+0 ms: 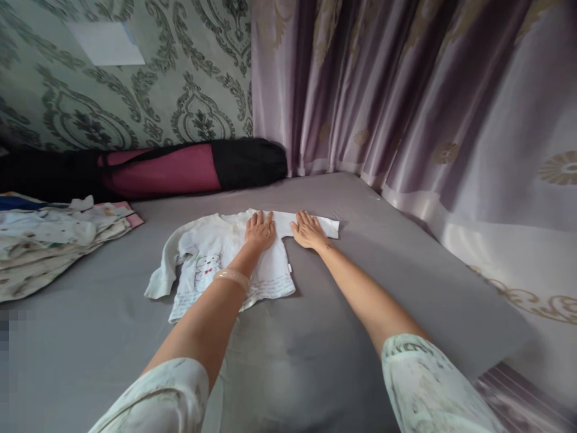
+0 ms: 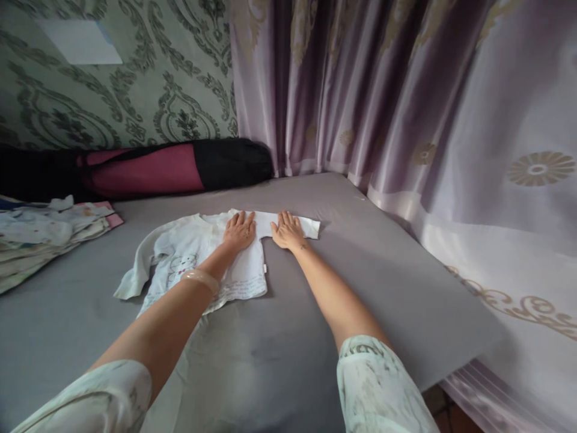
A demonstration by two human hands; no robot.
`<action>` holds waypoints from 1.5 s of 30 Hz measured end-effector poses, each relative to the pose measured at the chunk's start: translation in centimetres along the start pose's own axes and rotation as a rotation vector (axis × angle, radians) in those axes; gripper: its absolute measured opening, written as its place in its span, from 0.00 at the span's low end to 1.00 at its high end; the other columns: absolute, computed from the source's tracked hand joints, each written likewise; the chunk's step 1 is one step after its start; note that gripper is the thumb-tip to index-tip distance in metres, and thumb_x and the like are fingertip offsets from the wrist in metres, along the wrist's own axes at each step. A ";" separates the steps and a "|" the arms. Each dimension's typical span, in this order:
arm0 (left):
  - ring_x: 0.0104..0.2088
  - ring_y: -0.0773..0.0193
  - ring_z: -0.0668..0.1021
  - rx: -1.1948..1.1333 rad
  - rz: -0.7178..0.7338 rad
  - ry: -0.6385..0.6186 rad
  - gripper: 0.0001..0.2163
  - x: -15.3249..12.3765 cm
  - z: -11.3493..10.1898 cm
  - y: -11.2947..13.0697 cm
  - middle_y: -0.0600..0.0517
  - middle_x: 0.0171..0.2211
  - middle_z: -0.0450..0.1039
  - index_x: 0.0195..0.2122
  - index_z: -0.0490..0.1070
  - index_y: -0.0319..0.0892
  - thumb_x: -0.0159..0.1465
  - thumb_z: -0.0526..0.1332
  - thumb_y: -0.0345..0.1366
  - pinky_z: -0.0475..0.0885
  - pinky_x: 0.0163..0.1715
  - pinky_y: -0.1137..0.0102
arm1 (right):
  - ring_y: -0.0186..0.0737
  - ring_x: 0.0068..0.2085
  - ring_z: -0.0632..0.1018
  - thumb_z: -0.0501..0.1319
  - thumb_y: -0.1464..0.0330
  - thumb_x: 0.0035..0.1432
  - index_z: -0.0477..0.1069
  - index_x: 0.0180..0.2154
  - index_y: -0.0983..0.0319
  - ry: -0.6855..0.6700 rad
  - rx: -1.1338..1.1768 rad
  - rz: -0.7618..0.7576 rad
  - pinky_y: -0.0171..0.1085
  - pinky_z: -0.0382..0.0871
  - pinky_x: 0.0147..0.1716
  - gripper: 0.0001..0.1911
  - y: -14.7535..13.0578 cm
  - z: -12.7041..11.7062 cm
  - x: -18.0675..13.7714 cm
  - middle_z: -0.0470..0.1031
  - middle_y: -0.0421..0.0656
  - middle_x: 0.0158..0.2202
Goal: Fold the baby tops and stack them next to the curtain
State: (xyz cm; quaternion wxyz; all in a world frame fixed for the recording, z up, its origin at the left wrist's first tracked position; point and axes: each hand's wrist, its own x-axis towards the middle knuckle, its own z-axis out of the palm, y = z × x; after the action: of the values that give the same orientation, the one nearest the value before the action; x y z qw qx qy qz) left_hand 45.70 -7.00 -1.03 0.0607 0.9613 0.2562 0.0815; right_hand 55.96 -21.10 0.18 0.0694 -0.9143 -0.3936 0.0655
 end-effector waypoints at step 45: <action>0.46 0.50 0.74 -0.129 -0.252 0.050 0.28 -19.5 -9.9 -17.6 0.41 0.45 0.70 0.57 0.60 0.38 0.58 0.60 0.47 0.69 0.44 0.62 | 0.53 0.69 0.50 0.42 0.58 0.69 0.49 0.67 0.71 0.022 -0.014 -0.147 0.55 0.43 0.64 0.32 -14.1 1.4 4.8 0.47 0.57 0.69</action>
State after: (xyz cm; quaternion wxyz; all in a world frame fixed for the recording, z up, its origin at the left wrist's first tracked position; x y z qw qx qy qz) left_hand 18.68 -0.89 3.47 0.1256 0.9133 0.3704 0.1135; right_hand 49.02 -7.92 1.00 0.0720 -0.8841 -0.4592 0.0476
